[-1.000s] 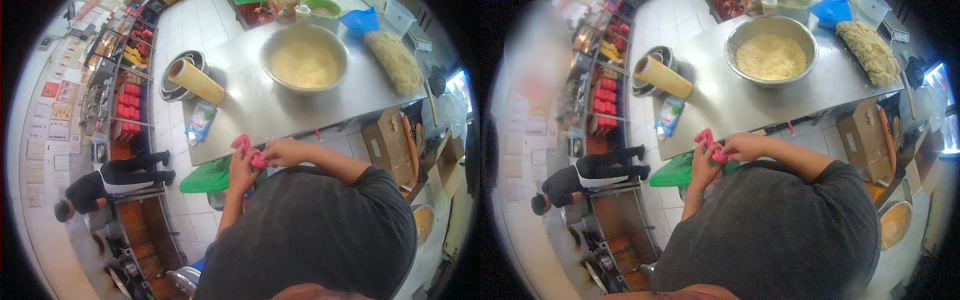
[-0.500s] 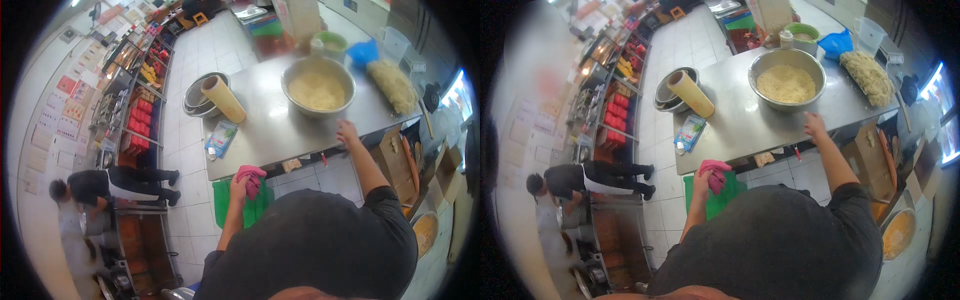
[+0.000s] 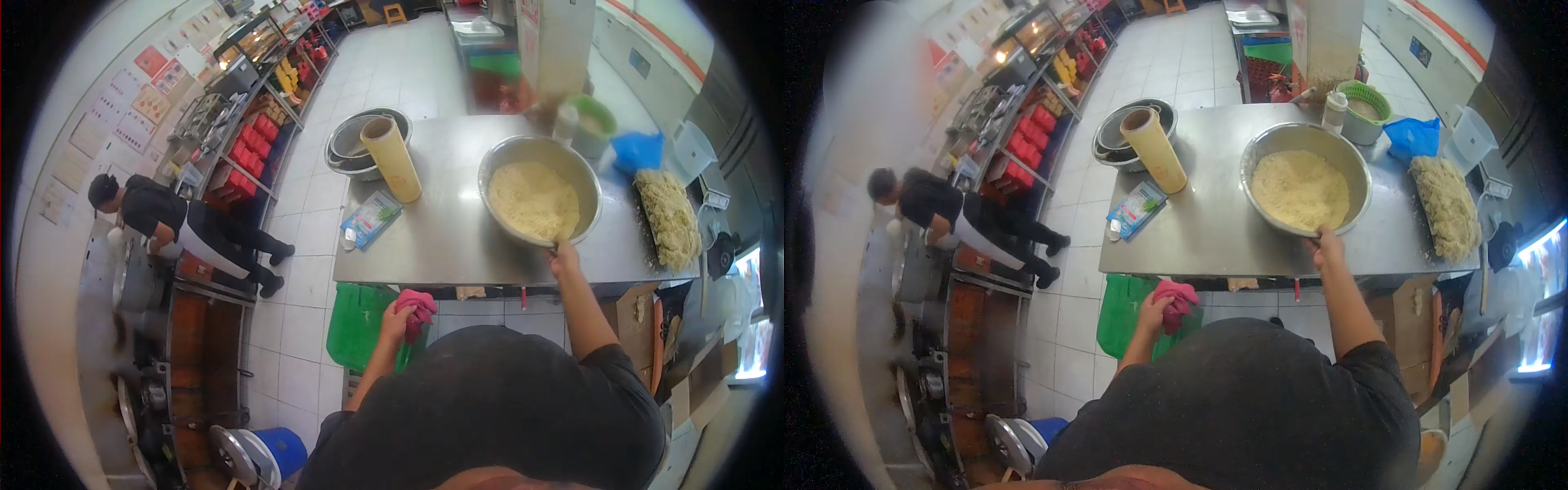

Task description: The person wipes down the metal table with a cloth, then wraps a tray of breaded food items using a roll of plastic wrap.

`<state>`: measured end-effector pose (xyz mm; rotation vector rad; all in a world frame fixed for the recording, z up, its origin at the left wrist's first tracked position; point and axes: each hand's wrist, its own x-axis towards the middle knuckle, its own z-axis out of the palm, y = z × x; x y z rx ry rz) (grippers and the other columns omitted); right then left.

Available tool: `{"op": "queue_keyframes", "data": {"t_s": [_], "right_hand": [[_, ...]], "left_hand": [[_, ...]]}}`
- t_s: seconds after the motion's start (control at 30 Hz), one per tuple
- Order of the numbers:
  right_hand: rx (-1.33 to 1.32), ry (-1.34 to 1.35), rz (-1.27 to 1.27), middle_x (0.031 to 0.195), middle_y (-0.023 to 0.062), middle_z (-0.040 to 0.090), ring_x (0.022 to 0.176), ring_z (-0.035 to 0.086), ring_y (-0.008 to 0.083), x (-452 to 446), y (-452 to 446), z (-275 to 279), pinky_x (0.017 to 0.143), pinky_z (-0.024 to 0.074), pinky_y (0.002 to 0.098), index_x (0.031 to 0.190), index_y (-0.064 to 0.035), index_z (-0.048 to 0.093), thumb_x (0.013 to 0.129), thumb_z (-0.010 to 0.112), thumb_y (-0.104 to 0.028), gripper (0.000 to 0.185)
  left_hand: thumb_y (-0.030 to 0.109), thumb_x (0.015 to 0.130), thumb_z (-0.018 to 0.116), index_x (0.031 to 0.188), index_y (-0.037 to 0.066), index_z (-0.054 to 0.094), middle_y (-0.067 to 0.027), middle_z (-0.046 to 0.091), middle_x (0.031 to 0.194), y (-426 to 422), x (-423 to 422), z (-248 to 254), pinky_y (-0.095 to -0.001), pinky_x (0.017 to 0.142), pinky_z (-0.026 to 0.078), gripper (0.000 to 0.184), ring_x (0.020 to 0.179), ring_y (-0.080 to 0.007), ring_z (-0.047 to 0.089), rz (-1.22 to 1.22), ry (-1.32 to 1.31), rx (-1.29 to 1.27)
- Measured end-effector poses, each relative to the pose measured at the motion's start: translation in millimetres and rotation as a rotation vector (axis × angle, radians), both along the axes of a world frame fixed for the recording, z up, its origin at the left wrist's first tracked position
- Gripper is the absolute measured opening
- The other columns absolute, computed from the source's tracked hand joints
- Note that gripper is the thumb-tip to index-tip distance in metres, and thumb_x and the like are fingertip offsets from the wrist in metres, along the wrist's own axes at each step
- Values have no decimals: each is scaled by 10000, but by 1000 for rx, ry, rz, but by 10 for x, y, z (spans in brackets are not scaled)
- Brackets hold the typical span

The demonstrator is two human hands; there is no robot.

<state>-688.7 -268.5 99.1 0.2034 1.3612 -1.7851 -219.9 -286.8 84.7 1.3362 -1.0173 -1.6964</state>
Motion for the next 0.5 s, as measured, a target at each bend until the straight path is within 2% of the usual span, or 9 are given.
{"op": "queue_keyframes", "data": {"t_s": [0.03, 0.07, 0.1, 0.2, 0.27, 0.37, 0.4, 0.43, 0.5], "right_hand": [[-43, -72, 14, 1227, 192, 595, 1062, 669, 334, 58, -19, -38, 822, 651, 476, 1274, 38, 517, 914, 595, -28, 374], [-39, -76, 21, 1227, 192, 595, 1062, 669, 334, 82, -90, -64, 822, 651, 476, 1274, 38, 517, 914, 595, -28, 374], [-49, -114, 68, 1250, 199, 581, 1105, 650, 350, 99, -158, -93, 884, 630, 502, 1289, 43, 507, 918, 588, -18, 385], [-86, -214, 84, 1309, 208, 554, 1190, 607, 380, 147, -543, -242, 1028, 552, 571, 1346, 54, 476, 933, 569, 0, 427], [-85, -212, 126, 1333, 213, 551, 1235, 585, 373, 157, -916, -159, 1066, 517, 590, 1389, 53, 461, 951, 571, -2, 454], [-216, -160, 244, 1506, 187, 472, 1329, 528, 352, 108, -1455, -13, 1085, 518, 513, 1445, 44, 431, 1007, 632, -102, 503], [-260, -126, 290, 1497, 168, 487, 1315, 544, 342, 80, -1604, -35, 1062, 533, 495, 1460, 24, 431, 1029, 628, -168, 511], [-251, -143, 284, 1497, 168, 487, 1315, 544, 342, 68, -1649, -7, 1062, 533, 495, 1460, 24, 431, 1029, 628, -168, 511], [-166, -79, 539, 1487, 152, 472, 1324, 521, 311, 60, -1683, -13, 1030, 537, 461, 1488, -27, 426, 1031, 644, -290, 571]], "left_hand": [[75, 922, 697, 1213, 23, 673, -40, 725, 1065, 19, -95, 16, -304, 857, 537, 297, 957, -145, 681, 9, -3, 2], [83, 915, 710, 1181, 28, 678, -33, 718, 1021, 44, -192, 26, -294, 815, 536, 274, 910, -131, 674, 14, 22, 13], [91, 908, 724, 1149, 32, 683, -26, 712, 978, 59, -296, 38, -283, 772, 535, 252, 863, -118, 666, 17, 46, 23], [96, 914, 714, 1195, 29, 677, -37, 726, 1042, 18, -589, -47, -307, 845, 540, 291, 934, -146, 684, 1, -41, 27], [100, 915, 719, 1199, 29, 675, -37, 726, 1036, 7, -830, 23, -305, 825, 543, 297, 922, -145, 684, -12, -46, -5], [99, 918, 728, 1174, 36, 677, -34, 723, 992, -29, -1181, 78, -292, 761, 547, 268, 864, -133, 682, -6, -36, -21], [93, 921, 733, 1144, 43, 681, -30, 720, 955, -19, -1269, 86, -281, 716, 549, 234, 818, -123, 679, 24, -24, -1], [93, 921, 733, 1144, 43, 681, -30, 720, 955, 7, -1380, 176, -281, 716, 549, 234, 818, -123, 679, 21, -40, 10], [93, 927, 737, 1181, 38, 672, -37, 726, 947, 61, -1507, 348, -274, 692, 551, 267, 795, -129, 686, -16, -32, -4]]}}
